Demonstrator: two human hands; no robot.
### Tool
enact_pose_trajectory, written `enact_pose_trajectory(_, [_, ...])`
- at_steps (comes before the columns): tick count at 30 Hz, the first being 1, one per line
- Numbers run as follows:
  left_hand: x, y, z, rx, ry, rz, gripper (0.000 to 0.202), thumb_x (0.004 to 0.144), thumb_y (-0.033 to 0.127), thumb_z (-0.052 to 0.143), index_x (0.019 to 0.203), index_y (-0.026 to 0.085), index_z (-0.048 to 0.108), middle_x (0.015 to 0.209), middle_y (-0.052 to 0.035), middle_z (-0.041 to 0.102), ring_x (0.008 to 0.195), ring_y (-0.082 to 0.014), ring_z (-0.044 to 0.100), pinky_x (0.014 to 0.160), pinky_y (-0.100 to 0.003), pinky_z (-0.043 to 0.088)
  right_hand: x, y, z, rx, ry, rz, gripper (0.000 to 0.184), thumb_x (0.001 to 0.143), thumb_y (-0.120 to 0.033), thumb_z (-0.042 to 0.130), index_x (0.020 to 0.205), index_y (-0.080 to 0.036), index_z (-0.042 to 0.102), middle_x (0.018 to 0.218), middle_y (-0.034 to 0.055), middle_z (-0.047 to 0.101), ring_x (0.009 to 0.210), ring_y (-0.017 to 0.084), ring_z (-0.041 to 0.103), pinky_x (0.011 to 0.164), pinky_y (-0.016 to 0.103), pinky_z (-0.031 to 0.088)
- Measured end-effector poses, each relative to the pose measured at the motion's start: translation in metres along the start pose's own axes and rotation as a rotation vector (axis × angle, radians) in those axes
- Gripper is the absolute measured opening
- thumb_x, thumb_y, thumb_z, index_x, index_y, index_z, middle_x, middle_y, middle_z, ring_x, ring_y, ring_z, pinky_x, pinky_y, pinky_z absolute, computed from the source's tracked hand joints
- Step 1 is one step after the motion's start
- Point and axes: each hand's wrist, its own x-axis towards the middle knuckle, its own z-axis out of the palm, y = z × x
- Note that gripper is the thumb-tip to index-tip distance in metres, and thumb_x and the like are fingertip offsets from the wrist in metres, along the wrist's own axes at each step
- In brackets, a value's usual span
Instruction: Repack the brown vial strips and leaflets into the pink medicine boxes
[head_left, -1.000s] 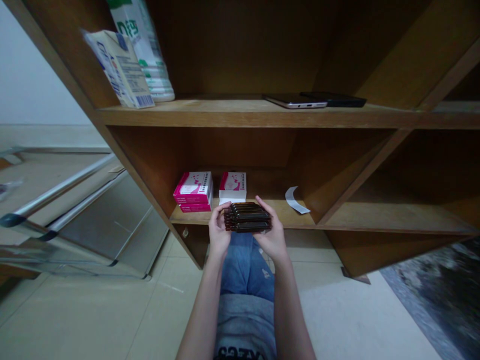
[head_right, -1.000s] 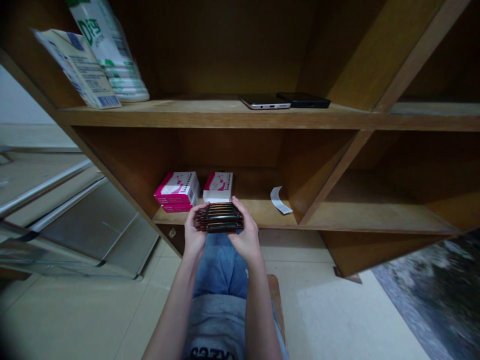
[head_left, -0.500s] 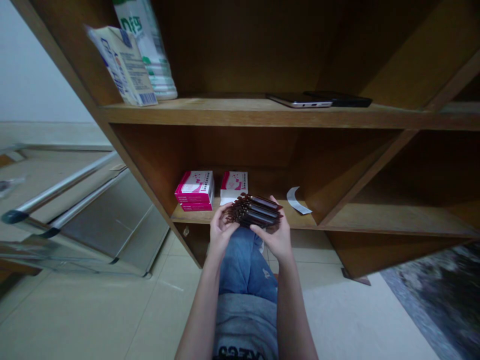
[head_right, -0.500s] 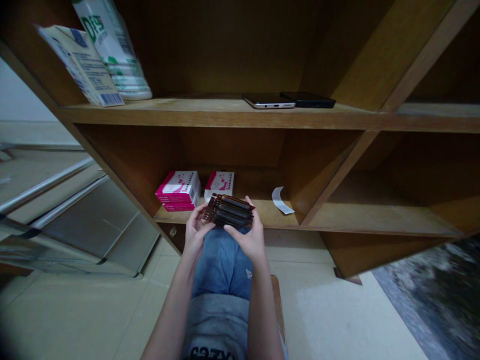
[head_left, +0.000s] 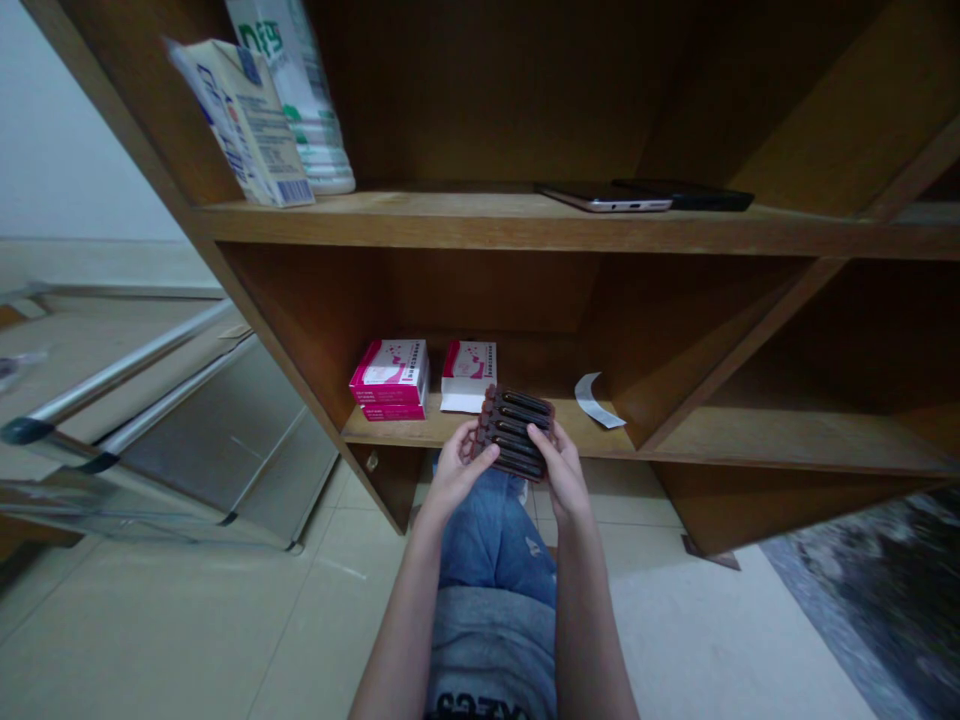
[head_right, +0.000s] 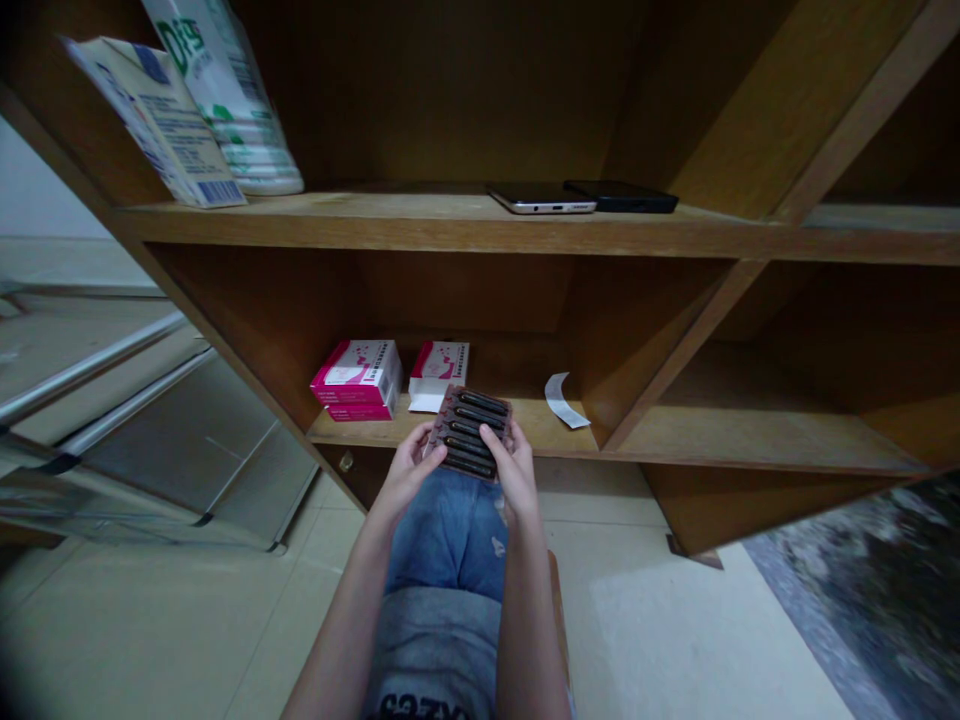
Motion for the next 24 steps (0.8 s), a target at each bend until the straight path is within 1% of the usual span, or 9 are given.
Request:
enact_pose_trajectory(4, [0.003,-0.004,-0.002,0.009,0.063,-0.001,0.04,0.061,0.044,0.075,0.088,0.017,0.064,0.093,-0.005,0.069,0.089,-0.0184,0.064,0.084,-0.029,0.048,0.002,0.002,-0.004,-0.001,-0.048,0.038,0.049,0.066,-0.044,0.073,0.107,-0.019,0.064,0.11,0.0061,0.068,0.104,0.026,0.062,0.091,0.041,0.05])
enact_pose_trajectory(6, [0.004,-0.006,-0.004,0.005,0.098,-0.005,0.042,0.064,0.05,0.071,0.088,0.017,0.065,0.092,-0.005,0.069,0.088,-0.0181,0.064,0.082,-0.029,0.048,0.002,0.004,-0.006,0.007,-0.087,0.073,0.049,0.069,-0.045,0.07,0.111,-0.02,0.063,0.111,0.0053,0.068,0.102,0.025,0.063,0.085,0.039,0.053])
enact_pose_trajectory(9, [0.006,-0.011,-0.007,-0.014,0.127,-0.036,0.047,0.067,0.057,0.066,0.09,0.015,0.065,0.09,-0.0054,0.069,0.085,-0.0181,0.063,0.078,-0.028,0.049,0.002,0.007,-0.006,0.004,-0.138,0.13,0.051,0.071,-0.046,0.068,0.116,-0.023,0.059,0.108,0.0042,0.069,0.093,0.024,0.066,0.072,0.036,0.057])
enact_pose_trajectory(11, [0.007,-0.013,-0.009,-0.025,0.141,-0.048,0.05,0.068,0.059,0.063,0.091,0.015,0.065,0.089,-0.0059,0.069,0.084,-0.0185,0.063,0.073,-0.027,0.05,0.002,0.009,-0.005,0.002,-0.154,0.137,0.053,0.071,-0.046,0.068,0.119,-0.024,0.058,0.108,0.0039,0.069,0.091,0.024,0.066,0.069,0.035,0.057])
enact_pose_trajectory(15, [0.006,-0.012,-0.009,-0.016,0.147,-0.062,0.052,0.067,0.061,0.063,0.091,0.014,0.065,0.086,-0.0057,0.068,0.08,-0.0184,0.063,0.066,-0.026,0.049,0.002,0.011,-0.003,0.007,-0.132,0.131,0.057,0.07,-0.046,0.069,0.12,-0.024,0.057,0.107,0.0046,0.069,0.092,0.024,0.066,0.068,0.035,0.058])
enact_pose_trajectory(19, [0.005,-0.011,-0.008,-0.025,0.142,-0.081,0.055,0.065,0.063,0.063,0.093,0.015,0.064,0.085,-0.0048,0.067,0.076,-0.0177,0.062,0.062,-0.025,0.049,0.002,0.011,-0.003,0.002,-0.122,0.106,0.056,0.07,-0.048,0.068,0.12,-0.025,0.057,0.11,0.0044,0.068,0.094,0.025,0.066,0.072,0.036,0.057])
enact_pose_trajectory(21, [0.004,-0.012,-0.007,-0.023,0.135,-0.076,0.054,0.065,0.063,0.063,0.092,0.016,0.064,0.086,-0.0048,0.067,0.077,-0.0174,0.062,0.064,-0.025,0.049,0.002,0.009,-0.003,0.005,-0.116,0.089,0.057,0.07,-0.047,0.068,0.12,-0.025,0.057,0.111,0.0043,0.068,0.096,0.025,0.065,0.075,0.037,0.056])
enact_pose_trajectory(24, [0.005,-0.014,-0.007,-0.014,0.117,-0.058,0.051,0.066,0.062,0.063,0.091,0.017,0.063,0.088,-0.0048,0.067,0.082,-0.0174,0.062,0.071,-0.026,0.049,0.002,0.007,-0.004,0.01,-0.098,0.084,0.058,0.07,-0.046,0.069,0.122,-0.024,0.057,0.11,0.0051,0.068,0.097,0.026,0.064,0.078,0.039,0.055])
